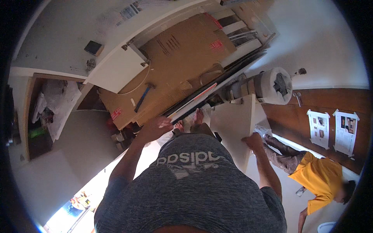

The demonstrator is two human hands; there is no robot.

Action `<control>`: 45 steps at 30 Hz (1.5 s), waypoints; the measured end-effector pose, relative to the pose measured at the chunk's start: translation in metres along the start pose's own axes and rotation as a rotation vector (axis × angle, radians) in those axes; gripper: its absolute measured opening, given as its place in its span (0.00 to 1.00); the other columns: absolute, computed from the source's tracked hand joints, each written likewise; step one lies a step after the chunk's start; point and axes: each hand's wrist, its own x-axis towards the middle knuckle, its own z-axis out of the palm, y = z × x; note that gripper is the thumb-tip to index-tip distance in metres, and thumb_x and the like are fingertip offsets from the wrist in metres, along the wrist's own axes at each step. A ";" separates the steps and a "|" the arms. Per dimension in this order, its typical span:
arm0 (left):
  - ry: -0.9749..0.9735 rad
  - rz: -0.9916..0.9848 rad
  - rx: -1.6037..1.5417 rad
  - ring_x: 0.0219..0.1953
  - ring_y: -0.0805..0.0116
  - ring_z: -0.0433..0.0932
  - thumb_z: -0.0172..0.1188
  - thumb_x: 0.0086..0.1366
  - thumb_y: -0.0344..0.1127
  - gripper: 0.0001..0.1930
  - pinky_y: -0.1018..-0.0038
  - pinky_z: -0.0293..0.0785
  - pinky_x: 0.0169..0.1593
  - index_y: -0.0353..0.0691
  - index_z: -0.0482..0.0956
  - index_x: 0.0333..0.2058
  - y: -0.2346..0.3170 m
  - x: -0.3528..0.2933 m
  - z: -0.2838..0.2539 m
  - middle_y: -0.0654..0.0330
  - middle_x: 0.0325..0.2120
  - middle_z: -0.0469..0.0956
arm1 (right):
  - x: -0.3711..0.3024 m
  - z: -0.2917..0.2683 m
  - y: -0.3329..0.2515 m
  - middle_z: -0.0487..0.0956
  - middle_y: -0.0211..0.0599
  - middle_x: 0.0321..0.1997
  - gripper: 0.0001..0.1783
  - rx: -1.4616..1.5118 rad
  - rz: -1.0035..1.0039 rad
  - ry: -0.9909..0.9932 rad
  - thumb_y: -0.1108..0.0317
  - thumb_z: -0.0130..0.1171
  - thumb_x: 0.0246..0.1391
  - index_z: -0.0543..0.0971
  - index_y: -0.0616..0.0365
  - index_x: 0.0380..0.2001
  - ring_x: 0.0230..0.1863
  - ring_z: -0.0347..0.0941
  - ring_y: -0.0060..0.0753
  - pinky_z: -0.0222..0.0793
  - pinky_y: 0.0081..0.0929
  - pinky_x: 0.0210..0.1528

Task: The person handles white cabinet doors and panels, repeatedly lifting them to fit into an overhead cabinet frame. They align the doors with hinges and adjust their position multiple times. Another person is visible in the background working on the floor.

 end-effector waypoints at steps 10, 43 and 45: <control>0.105 0.629 -0.032 0.57 0.52 0.68 0.72 0.47 0.50 0.45 0.63 0.61 0.61 0.33 0.61 0.59 0.152 0.191 0.075 0.43 0.54 0.69 | -0.074 -0.186 -0.132 0.80 0.55 0.32 0.25 -0.226 0.198 0.094 0.61 0.65 0.36 0.78 0.71 0.36 0.35 0.80 0.44 0.74 0.36 0.42; 0.891 0.917 -1.508 0.38 0.55 0.77 0.48 0.64 0.31 0.10 0.54 0.81 0.43 0.35 0.69 0.43 0.066 0.058 -0.073 0.52 0.38 0.74 | -0.036 -0.207 -0.499 0.77 0.54 0.27 0.16 -1.114 -1.361 0.106 0.69 0.65 0.32 0.79 0.67 0.28 0.34 0.75 0.53 0.71 0.43 0.40; 1.043 0.877 -1.431 0.38 0.57 0.77 0.50 0.62 0.27 0.10 0.57 0.81 0.42 0.33 0.68 0.43 0.039 0.045 -0.078 0.52 0.37 0.73 | -0.044 -0.180 -0.526 0.77 0.54 0.28 0.16 -1.128 -1.396 0.034 0.69 0.64 0.32 0.78 0.68 0.27 0.34 0.75 0.55 0.71 0.44 0.40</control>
